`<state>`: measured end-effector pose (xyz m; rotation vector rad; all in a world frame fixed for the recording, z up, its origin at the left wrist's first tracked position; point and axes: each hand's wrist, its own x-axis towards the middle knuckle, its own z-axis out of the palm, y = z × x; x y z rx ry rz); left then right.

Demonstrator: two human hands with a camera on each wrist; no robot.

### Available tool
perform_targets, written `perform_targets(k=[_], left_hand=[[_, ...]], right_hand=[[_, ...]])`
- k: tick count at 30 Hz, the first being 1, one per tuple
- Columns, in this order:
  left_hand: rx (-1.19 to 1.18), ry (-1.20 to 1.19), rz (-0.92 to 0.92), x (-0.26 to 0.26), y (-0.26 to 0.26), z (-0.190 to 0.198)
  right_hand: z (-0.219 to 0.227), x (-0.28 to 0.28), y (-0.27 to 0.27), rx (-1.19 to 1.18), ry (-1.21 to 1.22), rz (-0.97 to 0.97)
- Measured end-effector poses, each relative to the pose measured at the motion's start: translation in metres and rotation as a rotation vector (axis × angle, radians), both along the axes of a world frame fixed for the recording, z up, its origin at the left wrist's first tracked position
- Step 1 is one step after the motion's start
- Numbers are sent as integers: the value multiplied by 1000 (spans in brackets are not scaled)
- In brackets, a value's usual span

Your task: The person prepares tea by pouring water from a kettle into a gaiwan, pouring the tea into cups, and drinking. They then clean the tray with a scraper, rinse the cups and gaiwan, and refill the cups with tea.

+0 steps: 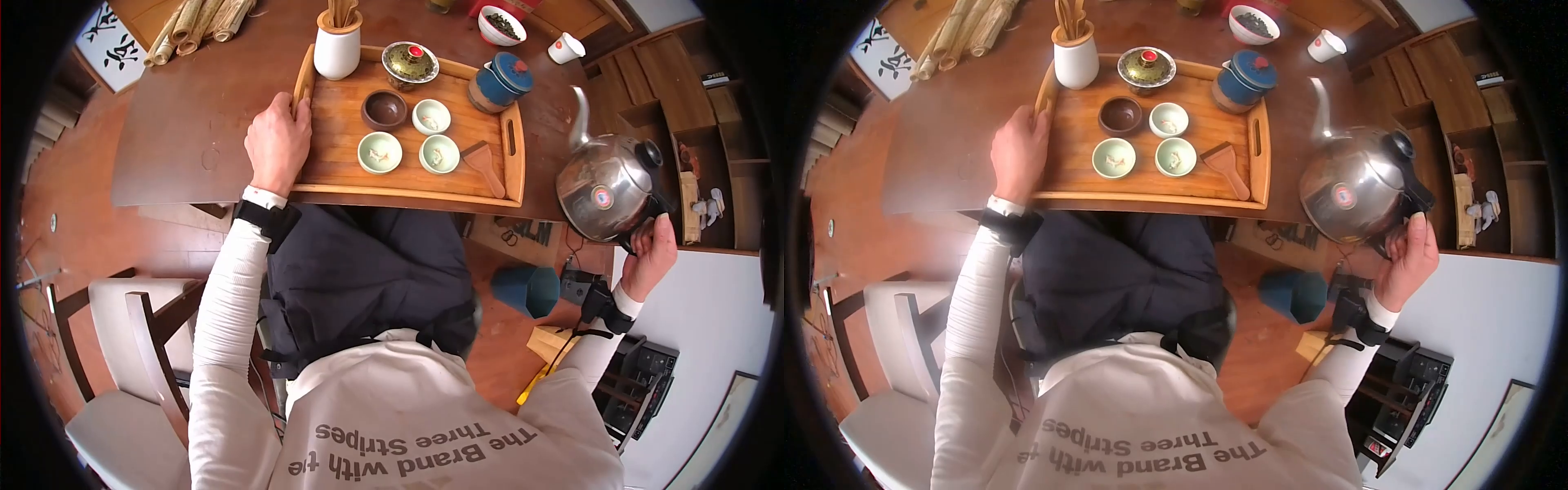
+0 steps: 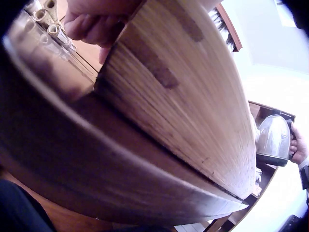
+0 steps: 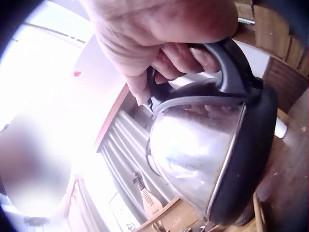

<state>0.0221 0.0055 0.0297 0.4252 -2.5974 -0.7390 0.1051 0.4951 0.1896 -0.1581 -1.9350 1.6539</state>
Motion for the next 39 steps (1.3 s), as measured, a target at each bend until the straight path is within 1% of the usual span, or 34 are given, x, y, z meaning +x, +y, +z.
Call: perform_targets(k=[2,3,5,7,10,12,13,15,16,18,19,21,22,24,25,30,32,36,39], left_hand=[[-8,-2,1,0,0,0],[-1,-2,7,1,0,0],[45,26,3,1,1,1],[47,-4,14,1,1,2],[53,-45,16,1,1,4],[61,-55,11,1,1,4],[59,-51,7,1,1,4],[59,-47,7,1,0,5],[62,-50,5,1,0,5],[68,-53,9,2,1,6],[81,-50,5,2,1,6],[95,-50,6,2,1,6],[94,-56,15,1,1,5],[95,-63,28,1,1,4],[106,-54,23,1,1,4],[125,-38,15,3,1,6],[95,-37,3,3,2,8],[107,-17,6,3,2,8],[134,-72,21,2,1,8]], right_hand=[[14,0,-5,133,-60,114],[20,0,-11,140,-60,119],[31,-2,-32,492,-171,172],[39,-5,-52,653,-184,231],[47,-10,-73,686,-221,302],[52,-14,-83,802,-230,351],[55,-15,-90,805,-230,353],[62,-17,-103,888,-272,403],[63,-19,-106,892,-271,407],[65,-24,-112,1045,-214,474],[66,-25,-117,1047,-211,480],[71,-27,-126,1208,-126,559],[73,-29,-130,1210,-124,563],[77,-34,-136,1379,1,640],[77,-37,-139,1381,2,644],[81,-49,-151,1529,158,643],[82,-57,-156,1548,196,639],[84,-68,-172,1585,262,634],[82,-77,-182,1583,306,642]])
